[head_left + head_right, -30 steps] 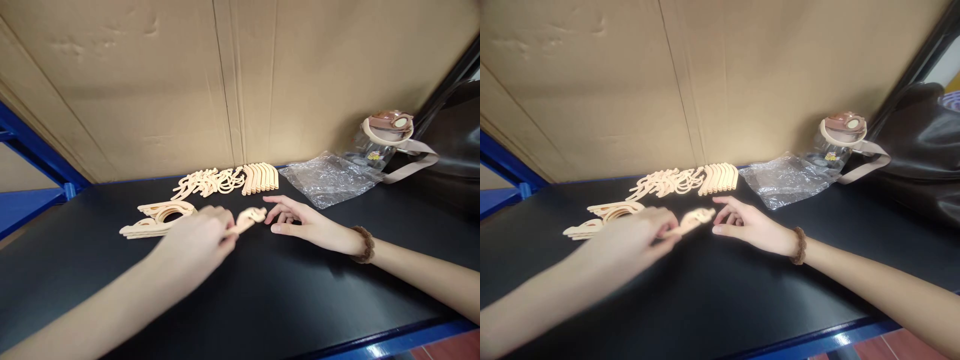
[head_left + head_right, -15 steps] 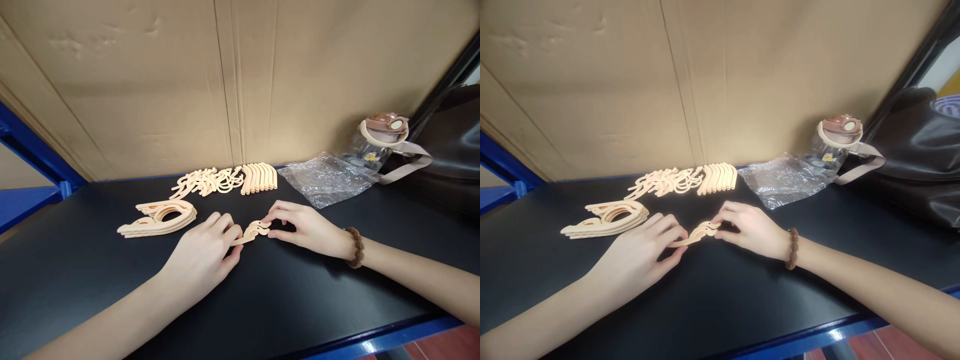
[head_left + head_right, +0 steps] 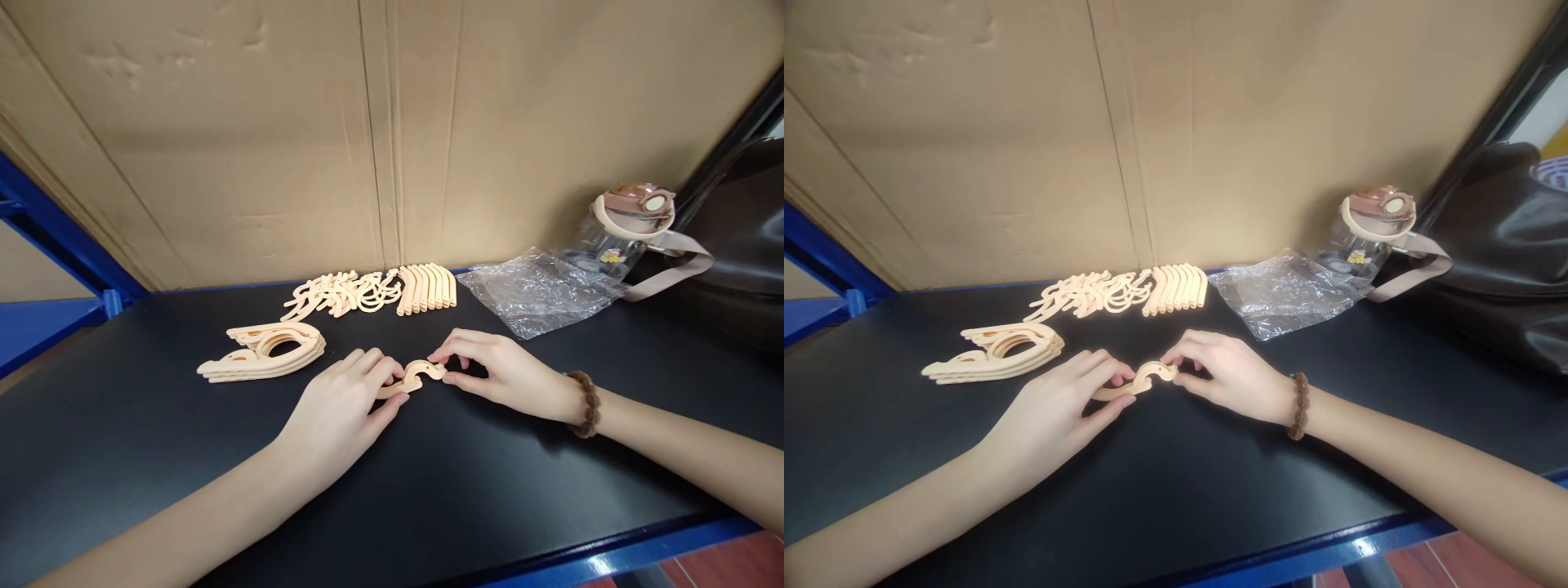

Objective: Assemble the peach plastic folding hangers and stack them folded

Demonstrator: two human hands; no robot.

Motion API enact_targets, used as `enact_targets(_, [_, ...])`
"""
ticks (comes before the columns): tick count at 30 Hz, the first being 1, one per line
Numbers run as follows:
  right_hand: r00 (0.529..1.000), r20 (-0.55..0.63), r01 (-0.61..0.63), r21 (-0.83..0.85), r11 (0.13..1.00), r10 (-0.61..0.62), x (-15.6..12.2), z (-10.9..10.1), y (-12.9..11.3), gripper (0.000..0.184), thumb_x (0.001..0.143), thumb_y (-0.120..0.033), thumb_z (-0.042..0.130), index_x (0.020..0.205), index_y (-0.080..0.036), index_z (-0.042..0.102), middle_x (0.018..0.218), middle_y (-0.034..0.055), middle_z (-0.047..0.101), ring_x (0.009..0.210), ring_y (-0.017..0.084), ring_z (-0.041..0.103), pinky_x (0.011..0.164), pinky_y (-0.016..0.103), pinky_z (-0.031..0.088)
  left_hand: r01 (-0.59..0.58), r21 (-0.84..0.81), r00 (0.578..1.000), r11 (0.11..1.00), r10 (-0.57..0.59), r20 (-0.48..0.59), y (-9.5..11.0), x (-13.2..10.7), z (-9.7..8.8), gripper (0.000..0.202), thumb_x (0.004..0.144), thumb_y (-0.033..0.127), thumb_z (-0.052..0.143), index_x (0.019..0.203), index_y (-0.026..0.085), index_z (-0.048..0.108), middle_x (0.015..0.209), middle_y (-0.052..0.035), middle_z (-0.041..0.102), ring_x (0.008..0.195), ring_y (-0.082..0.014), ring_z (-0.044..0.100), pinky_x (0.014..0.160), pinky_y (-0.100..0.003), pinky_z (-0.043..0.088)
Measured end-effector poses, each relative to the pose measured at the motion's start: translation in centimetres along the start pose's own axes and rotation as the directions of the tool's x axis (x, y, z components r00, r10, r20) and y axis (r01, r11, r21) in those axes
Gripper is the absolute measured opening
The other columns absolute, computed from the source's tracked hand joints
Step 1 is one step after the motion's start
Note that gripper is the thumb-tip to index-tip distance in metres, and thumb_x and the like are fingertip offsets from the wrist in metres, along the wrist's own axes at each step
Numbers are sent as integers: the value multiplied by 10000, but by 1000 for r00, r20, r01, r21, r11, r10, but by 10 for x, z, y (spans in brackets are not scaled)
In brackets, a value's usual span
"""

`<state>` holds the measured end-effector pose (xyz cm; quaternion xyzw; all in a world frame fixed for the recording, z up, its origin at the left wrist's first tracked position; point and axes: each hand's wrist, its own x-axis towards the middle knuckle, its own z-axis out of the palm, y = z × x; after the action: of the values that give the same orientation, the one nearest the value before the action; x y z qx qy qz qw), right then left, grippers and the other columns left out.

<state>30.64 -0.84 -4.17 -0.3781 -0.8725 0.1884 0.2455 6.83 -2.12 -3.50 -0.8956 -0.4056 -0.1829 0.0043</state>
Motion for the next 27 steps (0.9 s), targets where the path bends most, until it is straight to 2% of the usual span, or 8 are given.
enact_targets(6, [1000,7,17,10,1000,-17,0,0,1,236,939,-377,502,1051,-209,625,987,16,614,797,122,555,702,253,458,61,-49,997,997,-58,60,2,0,-3,82,868,275,578,922,214,576,907,26,625,810,-172,574,677,-302,436])
enact_targets(10, [999,20,44,-8,999,-44,0,0,2,208,947,-358,495,999,-221,643,994,11,602,823,119,562,728,252,447,97,-109,991,989,-85,106,1,0,-3,102,918,254,493,934,234,592,903,30,616,834,-169,569,716,-311,430])
enact_targets(16, [999,24,49,-27,998,-49,1,0,4,216,949,-356,489,1013,-231,653,1006,15,598,853,127,571,760,263,449,164,-184,976,969,-132,176,0,-1,-3,139,921,229,479,988,261,597,949,36,612,869,-165,570,753,-316,427])
enact_targets(23, [999,32,42,-34,999,-41,0,-1,2,187,935,-307,517,1033,-230,657,1011,14,596,855,127,571,763,257,451,160,-162,976,974,-131,177,0,-1,-4,161,910,192,478,1012,256,584,962,26,608,863,-173,561,735,-321,419])
enact_targets(27, [999,31,18,11,1000,-19,0,-2,1,248,936,-358,509,1112,-238,638,1005,16,598,834,124,572,734,253,463,152,-161,979,975,-126,162,1,0,-5,151,918,202,459,995,246,581,953,17,607,869,-184,557,739,-333,417])
